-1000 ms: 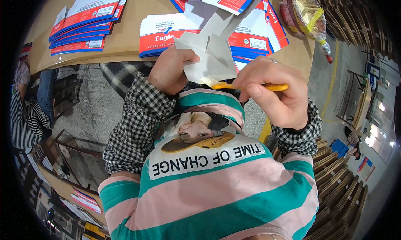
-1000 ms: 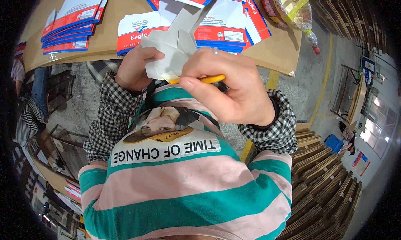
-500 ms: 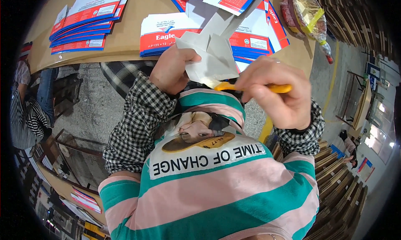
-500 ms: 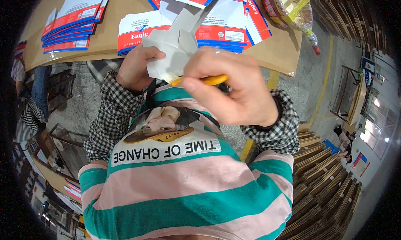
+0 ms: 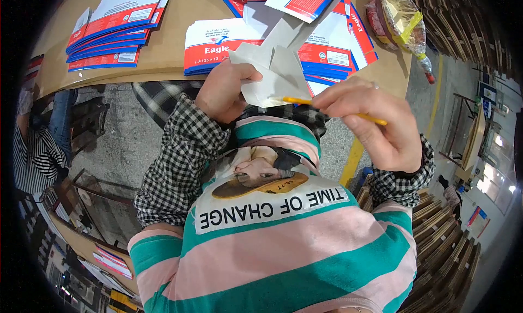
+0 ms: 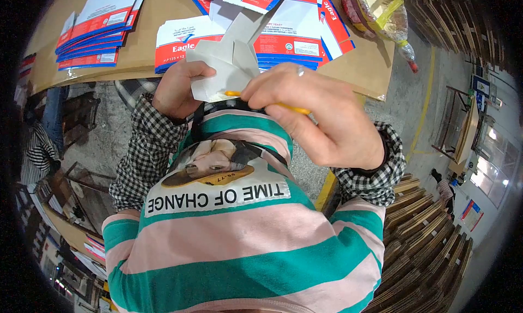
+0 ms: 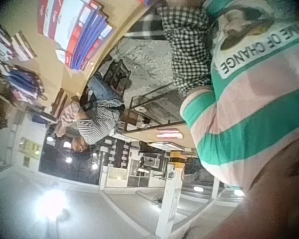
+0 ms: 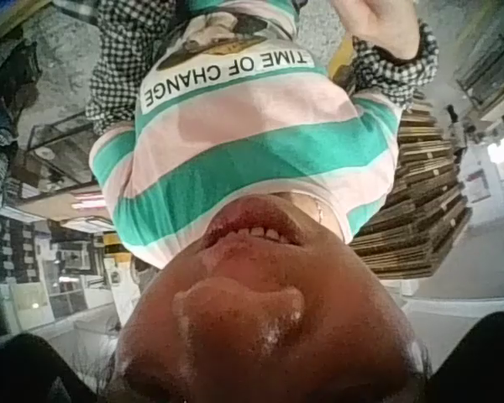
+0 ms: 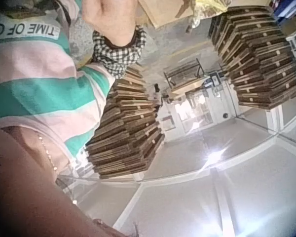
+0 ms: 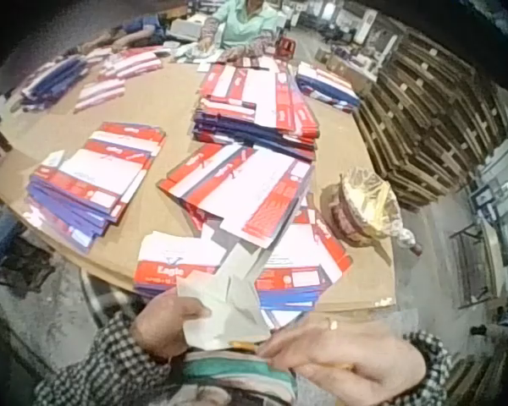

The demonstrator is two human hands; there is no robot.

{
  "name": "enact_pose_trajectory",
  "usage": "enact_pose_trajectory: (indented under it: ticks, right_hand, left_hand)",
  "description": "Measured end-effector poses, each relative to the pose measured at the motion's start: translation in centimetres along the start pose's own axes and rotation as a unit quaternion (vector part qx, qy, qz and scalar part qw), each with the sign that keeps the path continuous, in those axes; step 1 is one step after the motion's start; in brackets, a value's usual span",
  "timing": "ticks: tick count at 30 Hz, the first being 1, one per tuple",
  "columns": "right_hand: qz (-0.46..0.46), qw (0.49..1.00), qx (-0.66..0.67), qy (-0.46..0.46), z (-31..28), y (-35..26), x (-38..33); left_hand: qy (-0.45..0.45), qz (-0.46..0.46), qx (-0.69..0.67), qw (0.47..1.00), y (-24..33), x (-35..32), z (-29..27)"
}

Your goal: Applying glue with a brush to paper packaging materials and folding them at a factory table.

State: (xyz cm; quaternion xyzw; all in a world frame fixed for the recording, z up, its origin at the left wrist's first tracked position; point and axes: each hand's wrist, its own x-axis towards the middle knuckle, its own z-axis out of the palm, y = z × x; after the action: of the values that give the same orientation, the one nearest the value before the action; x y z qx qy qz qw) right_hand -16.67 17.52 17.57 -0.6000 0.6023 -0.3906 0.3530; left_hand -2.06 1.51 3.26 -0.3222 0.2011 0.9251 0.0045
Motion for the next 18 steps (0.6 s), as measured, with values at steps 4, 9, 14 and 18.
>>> enact_pose_trajectory:
  ticks: [4, 9, 14, 18]
  right_hand:
    - [0.002, 1.000, -0.006, -0.024, -0.1, -0.7, -0.1]
    - [-0.001, 0.999, -0.026, -0.027, 0.1, -0.4, 0.1]
    - [-0.028, 1.000, -0.006, -0.006, -0.1, -0.7, 0.2]
    - [-0.033, 0.998, -0.026, -0.045, 0.5, -0.9, 0.8]
  left_hand:
    - [0.028, 0.007, 0.019, 0.999, 0.3, -0.6, 0.8]
    - [0.030, -0.002, 0.025, 0.999, 0.3, -0.5, 0.5]
    - [0.021, -0.009, 0.038, 0.999, 0.4, -0.3, 0.1]
    - [0.015, -0.003, 0.027, 1.000, 0.5, -0.6, 1.0]
